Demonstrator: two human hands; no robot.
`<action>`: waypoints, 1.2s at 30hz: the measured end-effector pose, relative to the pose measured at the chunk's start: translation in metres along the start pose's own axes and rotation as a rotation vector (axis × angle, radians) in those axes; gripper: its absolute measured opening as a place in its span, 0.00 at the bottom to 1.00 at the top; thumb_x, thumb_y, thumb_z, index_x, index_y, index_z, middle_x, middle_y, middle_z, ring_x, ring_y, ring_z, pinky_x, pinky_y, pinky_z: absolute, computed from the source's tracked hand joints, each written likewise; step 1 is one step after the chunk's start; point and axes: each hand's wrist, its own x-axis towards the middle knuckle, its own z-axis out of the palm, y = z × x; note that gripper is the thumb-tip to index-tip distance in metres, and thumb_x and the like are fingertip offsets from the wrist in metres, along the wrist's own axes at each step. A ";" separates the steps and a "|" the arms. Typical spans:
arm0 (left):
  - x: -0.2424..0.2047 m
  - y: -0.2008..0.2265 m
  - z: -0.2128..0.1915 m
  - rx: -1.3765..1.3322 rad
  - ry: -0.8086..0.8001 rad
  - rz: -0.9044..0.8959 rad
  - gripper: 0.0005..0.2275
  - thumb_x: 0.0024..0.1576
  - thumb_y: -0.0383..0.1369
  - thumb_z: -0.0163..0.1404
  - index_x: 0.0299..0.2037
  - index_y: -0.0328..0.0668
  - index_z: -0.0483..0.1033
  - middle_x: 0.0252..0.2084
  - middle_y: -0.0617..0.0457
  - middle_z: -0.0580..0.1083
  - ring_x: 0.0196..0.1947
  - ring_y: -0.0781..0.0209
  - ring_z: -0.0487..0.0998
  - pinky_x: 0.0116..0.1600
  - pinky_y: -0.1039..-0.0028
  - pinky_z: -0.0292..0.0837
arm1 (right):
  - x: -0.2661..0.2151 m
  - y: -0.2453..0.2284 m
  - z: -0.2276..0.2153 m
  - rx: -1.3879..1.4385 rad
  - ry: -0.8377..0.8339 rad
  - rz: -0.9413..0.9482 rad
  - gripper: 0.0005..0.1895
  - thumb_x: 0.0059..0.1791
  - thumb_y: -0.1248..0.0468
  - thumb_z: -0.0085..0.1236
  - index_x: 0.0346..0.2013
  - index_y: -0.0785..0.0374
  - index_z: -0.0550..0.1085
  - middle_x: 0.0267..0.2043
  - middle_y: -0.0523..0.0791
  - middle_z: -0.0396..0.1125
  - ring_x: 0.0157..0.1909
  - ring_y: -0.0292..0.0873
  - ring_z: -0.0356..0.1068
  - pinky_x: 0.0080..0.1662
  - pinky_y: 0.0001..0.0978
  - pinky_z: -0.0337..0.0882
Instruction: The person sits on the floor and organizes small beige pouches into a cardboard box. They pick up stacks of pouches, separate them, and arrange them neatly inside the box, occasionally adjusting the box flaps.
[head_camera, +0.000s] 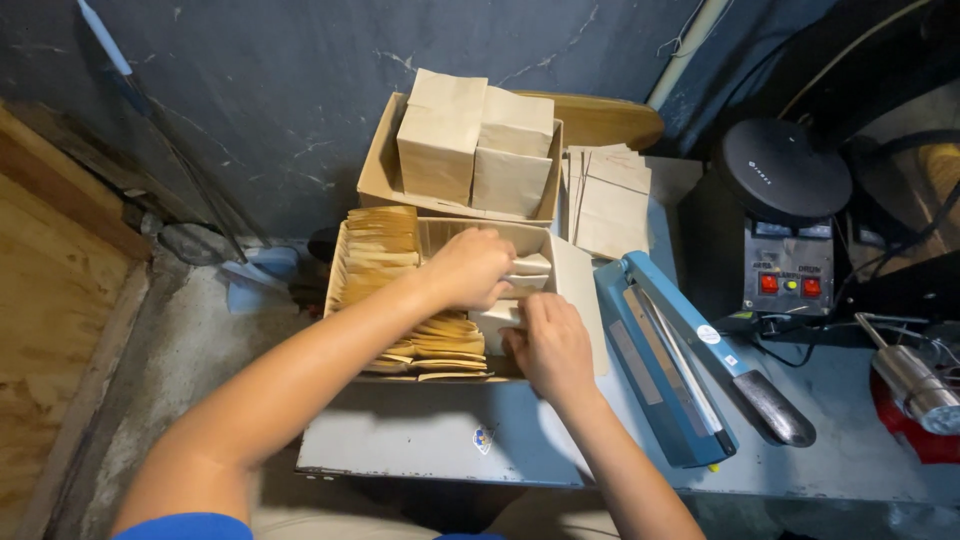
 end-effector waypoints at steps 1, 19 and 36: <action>-0.004 0.005 -0.006 0.011 0.011 0.012 0.11 0.52 0.42 0.54 0.34 0.47 0.84 0.41 0.52 0.80 0.44 0.47 0.79 0.48 0.57 0.73 | -0.001 0.001 0.001 -0.017 0.039 0.027 0.26 0.32 0.60 0.76 0.39 0.59 0.71 0.35 0.45 0.68 0.42 0.48 0.73 0.46 0.36 0.72; -0.022 0.012 0.010 0.093 0.074 0.023 0.10 0.48 0.44 0.56 0.29 0.50 0.83 0.28 0.52 0.79 0.34 0.49 0.81 0.41 0.59 0.76 | 0.005 -0.015 -0.026 0.184 0.323 0.091 0.26 0.37 0.69 0.73 0.46 0.64 0.71 0.44 0.49 0.66 0.48 0.53 0.70 0.51 0.42 0.72; -0.020 0.004 -0.058 -0.068 0.085 -0.141 0.07 0.51 0.40 0.55 0.34 0.57 0.86 0.30 0.44 0.80 0.37 0.40 0.83 0.46 0.54 0.79 | -0.033 -0.027 -0.048 0.333 0.360 0.020 0.13 0.47 0.59 0.67 0.40 0.63 0.76 0.51 0.53 0.71 0.50 0.59 0.74 0.50 0.51 0.73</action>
